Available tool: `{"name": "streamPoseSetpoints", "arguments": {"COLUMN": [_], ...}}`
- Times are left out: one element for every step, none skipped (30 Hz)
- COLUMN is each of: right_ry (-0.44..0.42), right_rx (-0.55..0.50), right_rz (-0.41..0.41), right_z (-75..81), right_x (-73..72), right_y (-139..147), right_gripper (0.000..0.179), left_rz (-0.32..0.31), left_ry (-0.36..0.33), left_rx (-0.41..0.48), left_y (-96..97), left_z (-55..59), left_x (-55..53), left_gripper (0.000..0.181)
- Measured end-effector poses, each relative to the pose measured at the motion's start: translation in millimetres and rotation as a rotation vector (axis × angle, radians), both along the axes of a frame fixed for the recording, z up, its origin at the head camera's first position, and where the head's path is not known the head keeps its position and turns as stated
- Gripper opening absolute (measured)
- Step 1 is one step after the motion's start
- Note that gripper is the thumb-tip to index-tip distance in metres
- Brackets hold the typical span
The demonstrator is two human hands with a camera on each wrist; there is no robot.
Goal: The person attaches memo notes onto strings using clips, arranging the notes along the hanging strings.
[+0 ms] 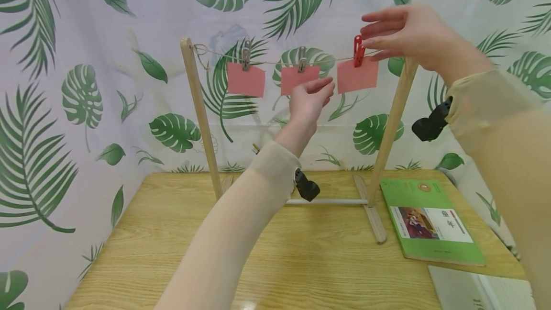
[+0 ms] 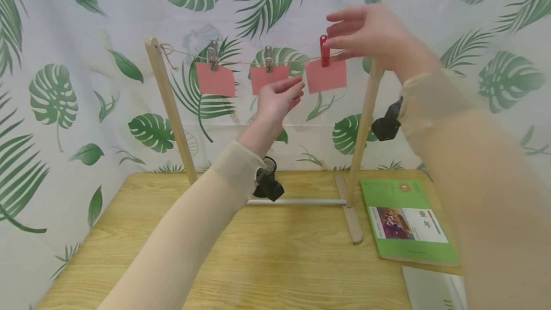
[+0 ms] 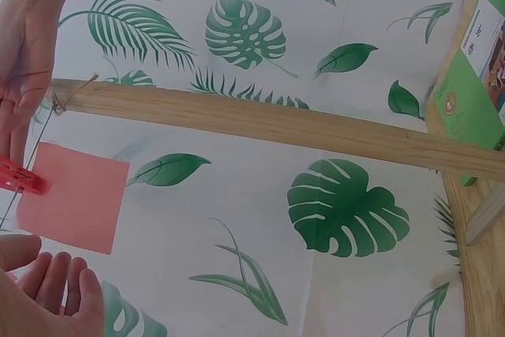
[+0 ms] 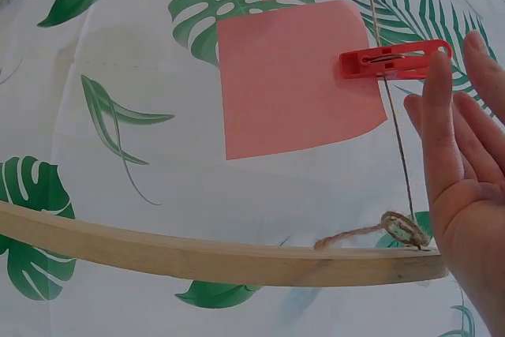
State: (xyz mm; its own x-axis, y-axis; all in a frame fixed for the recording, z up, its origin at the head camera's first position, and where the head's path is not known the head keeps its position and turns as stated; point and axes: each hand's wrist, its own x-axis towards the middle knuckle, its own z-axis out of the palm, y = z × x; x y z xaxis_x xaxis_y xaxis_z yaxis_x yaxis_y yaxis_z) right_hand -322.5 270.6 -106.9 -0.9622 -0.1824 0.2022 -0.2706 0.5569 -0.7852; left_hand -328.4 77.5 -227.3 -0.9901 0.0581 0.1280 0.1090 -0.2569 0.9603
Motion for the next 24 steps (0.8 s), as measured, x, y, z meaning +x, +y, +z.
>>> {"name": "streamPoseSetpoints", "arguments": {"right_ry": [0.011, 0.024, 0.034, 0.046, 0.059, 0.071, 0.086, 0.099, 0.111, 0.125, 0.137, 0.149, 0.157, 0.164, 0.172, 0.176, 0.179, 0.178, 0.176, 0.177, 0.177, 0.173, 0.177, 0.181], "right_rx": [-0.015, -0.029, -0.05, -0.075, -0.106, -0.137, -0.162, -0.189, -0.214, -0.236, -0.252, -0.269, -0.288, -0.31, -0.324, -0.346, -0.364, -0.398, -0.425, -0.435, -0.441, -0.443, -0.434, -0.418], "right_rz": [0.001, -0.001, -0.001, -0.002, -0.002, -0.003, -0.003, -0.002, 0.002, 0.004, 0.006, 0.01, 0.014, 0.021, 0.029, 0.037, 0.047, 0.064, 0.08, 0.092, 0.105, 0.115, 0.125, 0.132], "right_z": [-0.1, -0.3, -0.4, -0.4, -0.5, -0.4, -0.5, -0.4, -0.4, -1.0, -1.9, -2.9, -4.5, -6.1, -7.9, -10.0, -12.1, -14.3, -16.5, -18.8, -21.5, -24.5, -27.8, -31.2], "right_x": [0.7, 1.6, 2.7, 3.9, 5.4, 7.2, 9.0, 11.1, 13.3, 15.7, 18.2, 20.6, 23.0, 25.4, 27.8, 30.1, 32.1, 33.9, 35.6, 37.2, 38.5, 39.8, 41.0, 42.1], "right_y": [1.4, 2.7, 4.2, 5.8, 7.2, 8.4, 9.6, 10.9, 12.4, 13.7, 15.1, 16.4, 17.8, 19.1, 20.0, 20.6, 20.8, 20.5, 20.0, 19.0, 17.8, 16.6, 15.3, 14.1], "right_gripper": [0.063, 0.062, 0.062, 0.061, 0.061, 0.061, 0.06, 0.059, 0.058, 0.057, 0.055, 0.053, 0.051, 0.05, 0.048, 0.047, 0.047, 0.046, 0.046, 0.045, 0.044, 0.043, 0.041, 0.039], "left_rz": [-0.003, -0.006, -0.01, -0.015, -0.016, -0.017, -0.019, -0.02, -0.021, -0.022, -0.024, -0.029, -0.035, -0.037, -0.04, -0.045, -0.048, -0.049, -0.049, -0.048, -0.051, -0.053, -0.052, -0.05], "left_ry": [-0.001, -0.001, -0.001, 0.001, 0.003, 0.005, 0.006, 0.004, 0.002, 0.002, 0.001, 0.002, 0.005, 0.009, 0.016, 0.023, 0.029, 0.033, 0.035, 0.037, 0.039, 0.041, 0.043, 0.044], "left_rx": [-0.002, -0.002, -0.003, -0.002, -0.009, -0.016, -0.023, -0.029, -0.039, -0.049, -0.058, -0.066, -0.068, -0.071, -0.077, -0.08, -0.091, -0.101, -0.107, -0.116, -0.126, -0.136, -0.149, -0.156], "left_y": [-1.3, -2.7, -4.1, -5.5, -6.9, -8.7, -10.4, -12.0, -13.6, -15.1, -16.7, -18.2, -19.6, -21.2, -22.9, -24.8, -27.2, -29.9, -32.8, -36.3, -39.8, -43.6, -47.6, -51.7], "left_z": [-0.9, -1.9, -3.0, -4.2, -5.6, -6.9, -8.2, -9.4, -10.7, -12.0, -13.0, -14.0, -15.4, -16.5, -17.8, -19.0, -20.3, -21.6, -22.8, -23.8, -25.0, -26.1, -27.2, -28.1], "left_x": [0.4, 0.8, 1.3, 1.6, 2.1, 2.7, 3.3, 4.0, 4.7, 5.5, 6.5, 7.5, 8.3, 9.5, 10.6, 11.7, 12.6, 13.5, 14.4, 15.3, 15.6, 16.0, 16.5, 17.5], "left_gripper": [0.026, 0.026, 0.027, 0.027, 0.027, 0.027, 0.028, 0.027, 0.027, 0.027, 0.026, 0.026, 0.026, 0.026, 0.025, 0.026, 0.026, 0.026, 0.026, 0.026, 0.027, 0.028, 0.028, 0.029]}}
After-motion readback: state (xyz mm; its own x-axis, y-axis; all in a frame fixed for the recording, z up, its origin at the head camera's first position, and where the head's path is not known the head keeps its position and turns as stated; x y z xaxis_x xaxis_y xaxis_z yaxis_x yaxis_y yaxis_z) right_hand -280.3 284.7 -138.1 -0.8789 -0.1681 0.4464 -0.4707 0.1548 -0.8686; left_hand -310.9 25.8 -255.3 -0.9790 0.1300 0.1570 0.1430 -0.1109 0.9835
